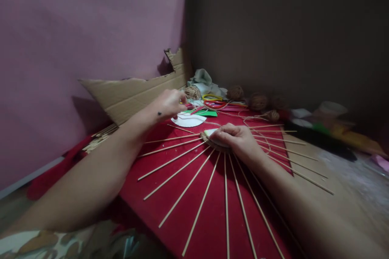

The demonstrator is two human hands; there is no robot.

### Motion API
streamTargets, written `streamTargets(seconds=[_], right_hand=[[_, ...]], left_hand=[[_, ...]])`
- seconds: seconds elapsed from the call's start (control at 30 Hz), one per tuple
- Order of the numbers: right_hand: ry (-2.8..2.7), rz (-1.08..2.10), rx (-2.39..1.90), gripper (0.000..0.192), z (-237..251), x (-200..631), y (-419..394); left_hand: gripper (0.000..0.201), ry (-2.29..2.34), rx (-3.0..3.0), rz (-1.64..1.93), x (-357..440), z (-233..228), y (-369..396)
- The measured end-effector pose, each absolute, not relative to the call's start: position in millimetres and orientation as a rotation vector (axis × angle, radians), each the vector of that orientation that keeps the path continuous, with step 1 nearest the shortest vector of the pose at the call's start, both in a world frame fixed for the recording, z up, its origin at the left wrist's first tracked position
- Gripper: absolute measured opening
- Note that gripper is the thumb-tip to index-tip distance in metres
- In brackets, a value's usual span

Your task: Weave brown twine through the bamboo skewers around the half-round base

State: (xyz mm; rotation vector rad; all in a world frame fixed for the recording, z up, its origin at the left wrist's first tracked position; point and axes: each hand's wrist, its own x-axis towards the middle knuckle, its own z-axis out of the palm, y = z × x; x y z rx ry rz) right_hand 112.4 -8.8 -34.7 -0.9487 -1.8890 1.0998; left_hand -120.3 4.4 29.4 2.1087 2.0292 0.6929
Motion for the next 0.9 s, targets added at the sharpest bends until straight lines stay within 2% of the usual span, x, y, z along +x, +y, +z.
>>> streamTargets(seconds=[0.1,0.17,0.23,0.3,0.33,0.43,0.5,0.6,0.73,0.9], right_hand=[[-1.861,1.168,-0.956,0.032,-32.5,115.2,-9.0],[-1.850,1.175,-0.946,0.033,-30.9,116.6,-8.9],[-1.827,1.182,-0.929,0.032,-30.0,117.6,-8.7],[-1.813,1.191,-0.907,0.032,-30.0,118.4,-8.3],[-1.806,1.204,-0.891,0.032,-30.2,118.8,-8.1],[-1.775,1.282,-0.824,0.032,-31.3,119.9,-7.2],[-1.772,1.315,-0.791,0.033,-32.0,120.7,-6.7],[-1.809,1.328,-0.764,0.034,-32.4,121.6,-6.0],[-1.831,1.399,-0.726,0.033,-31.8,122.7,-5.0],[-1.856,1.393,-0.740,0.032,-27.4,123.3,-6.8]], left_hand=[[0.027,2.140,2.000,1.450,-129.1,24.0,1.5],[0.021,1.876,1.856,1.909,-130.2,22.3,-7.5],[0.010,1.510,1.821,2.126,-125.2,23.1,-24.5],[0.006,1.289,1.974,2.043,-115.4,25.4,-46.6],[0.006,1.250,2.110,1.839,-109.6,26.4,-57.4],[0.009,1.064,2.427,0.928,-92.1,23.7,-76.9],[0.013,1.099,2.506,0.648,-82.7,15.4,-74.6],[0.022,1.415,2.554,0.702,-75.2,-2.7,-55.6],[0.014,1.346,2.674,0.582,-78.7,-17.3,-36.9],[0.017,1.312,2.665,0.581,-91.9,-15.7,-48.8]])
